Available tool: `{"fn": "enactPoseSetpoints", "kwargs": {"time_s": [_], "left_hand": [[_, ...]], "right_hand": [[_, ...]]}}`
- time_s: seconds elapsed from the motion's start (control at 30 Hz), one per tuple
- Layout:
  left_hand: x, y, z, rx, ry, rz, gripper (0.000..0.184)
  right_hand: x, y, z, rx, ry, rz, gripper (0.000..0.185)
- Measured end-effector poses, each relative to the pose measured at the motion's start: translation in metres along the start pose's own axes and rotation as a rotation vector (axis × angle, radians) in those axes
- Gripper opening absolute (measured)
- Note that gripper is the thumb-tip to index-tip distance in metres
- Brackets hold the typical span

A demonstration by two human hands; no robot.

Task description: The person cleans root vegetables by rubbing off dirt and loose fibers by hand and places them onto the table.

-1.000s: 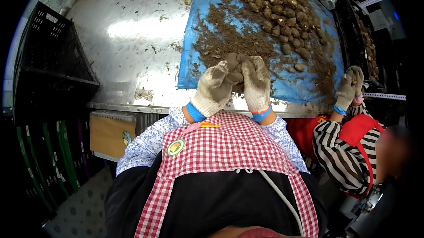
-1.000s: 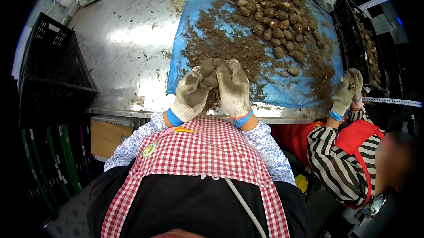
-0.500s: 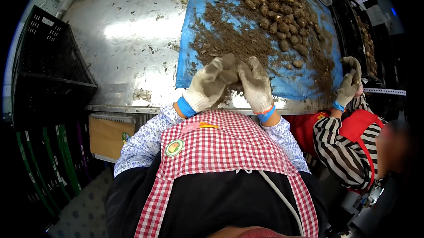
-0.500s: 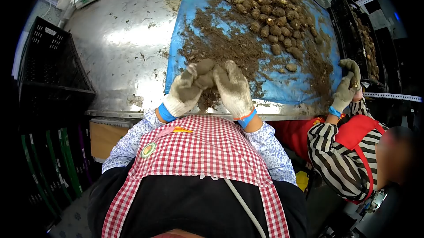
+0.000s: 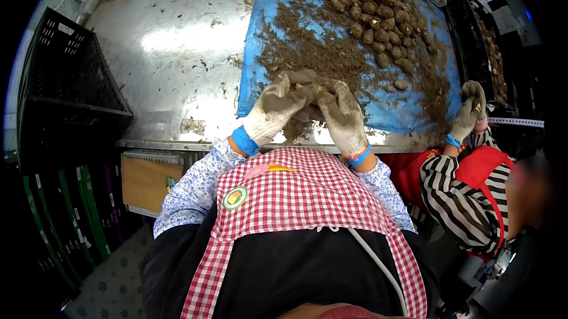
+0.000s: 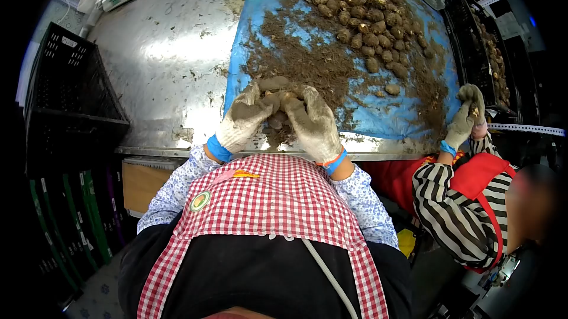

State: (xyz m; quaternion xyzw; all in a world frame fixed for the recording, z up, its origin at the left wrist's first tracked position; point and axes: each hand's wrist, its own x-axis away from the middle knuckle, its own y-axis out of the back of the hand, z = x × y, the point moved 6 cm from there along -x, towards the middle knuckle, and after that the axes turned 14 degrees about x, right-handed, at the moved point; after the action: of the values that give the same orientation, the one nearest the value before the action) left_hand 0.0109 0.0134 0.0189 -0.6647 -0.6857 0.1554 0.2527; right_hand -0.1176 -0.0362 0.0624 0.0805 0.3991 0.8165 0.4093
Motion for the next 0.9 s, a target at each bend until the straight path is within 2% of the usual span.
{"fn": "enactPoseSetpoints", "kwargs": {"time_s": [0.03, 0.13, 0.23, 0.27, 0.3, 0.4, 0.43, 0.5, 0.53, 0.6, 0.7, 0.77, 0.83, 0.87, 0.9], "left_hand": [[-0.001, 0.0, 0.004, 0.043, 0.071, -0.011, 0.044], [-0.007, -0.003, 0.014, -0.103, -0.014, -0.044, 0.039], [-0.024, 0.005, 0.033, -0.404, -0.005, -0.125, 0.025], [-0.027, 0.008, 0.031, -0.589, -0.05, -0.125, 0.024], [-0.03, 0.01, 0.029, -0.774, -0.096, -0.134, 0.023], [-0.024, 0.011, 0.011, -1.523, -0.404, -0.076, 0.034], [-0.021, 0.007, 0.011, -1.771, -0.508, -0.051, 0.038], [-0.014, 0.009, -0.004, -0.16, 0.361, -0.315, 0.035], [-0.014, 0.009, -0.001, -0.069, 0.331, -0.29, 0.036], [-0.011, 0.012, 0.006, 0.113, 0.273, -0.236, 0.042], [-0.013, 0.004, 0.007, 0.031, 0.213, -0.172, 0.037], [-0.01, 0.006, 0.003, -0.236, 0.051, -0.096, 0.037], [-0.009, 0.007, 0.003, -0.178, 0.109, -0.116, 0.037], [-0.011, 0.012, 0.005, -0.277, 0.037, -0.071, 0.037], [-0.013, 0.023, 0.015, -0.375, -0.036, -0.025, 0.037]], "right_hand": [[0.002, 0.002, 0.0, 0.045, 0.042, -0.059, 0.029], [0.012, -0.004, -0.006, 0.119, 0.161, -0.218, 0.03], [0.008, -0.011, -0.012, -0.123, -0.024, -0.177, 0.029], [0.004, -0.016, -0.012, -0.083, 0.133, -0.234, 0.025], [0.004, -0.018, -0.012, -0.068, 0.111, -0.215, 0.024], [0.003, -0.018, 0.005, 0.027, 0.072, -0.184, 0.023], [0.001, -0.019, 0.001, -0.05, -0.061, -0.115, 0.022], [0.0, -0.023, -0.008, -0.206, -0.33, 0.016, 0.021], [0.002, -0.015, -0.005, -0.216, -0.096, -0.147, 0.022], [0.009, -0.021, -0.023, -0.352, -0.265, -0.14, 0.023], [0.012, -0.019, -0.033, -0.412, -0.393, -0.082, 0.026], [0.013, -0.019, -0.033, -0.497, -0.434, -0.056, 0.027], [0.009, -0.019, -0.026, -0.178, -0.142, -0.121, 0.028], [0.007, -0.019, -0.018, -0.019, 0.004, -0.155, 0.03], [0.005, -0.016, -0.012, -0.053, 0.05, -0.148, 0.03]]}}
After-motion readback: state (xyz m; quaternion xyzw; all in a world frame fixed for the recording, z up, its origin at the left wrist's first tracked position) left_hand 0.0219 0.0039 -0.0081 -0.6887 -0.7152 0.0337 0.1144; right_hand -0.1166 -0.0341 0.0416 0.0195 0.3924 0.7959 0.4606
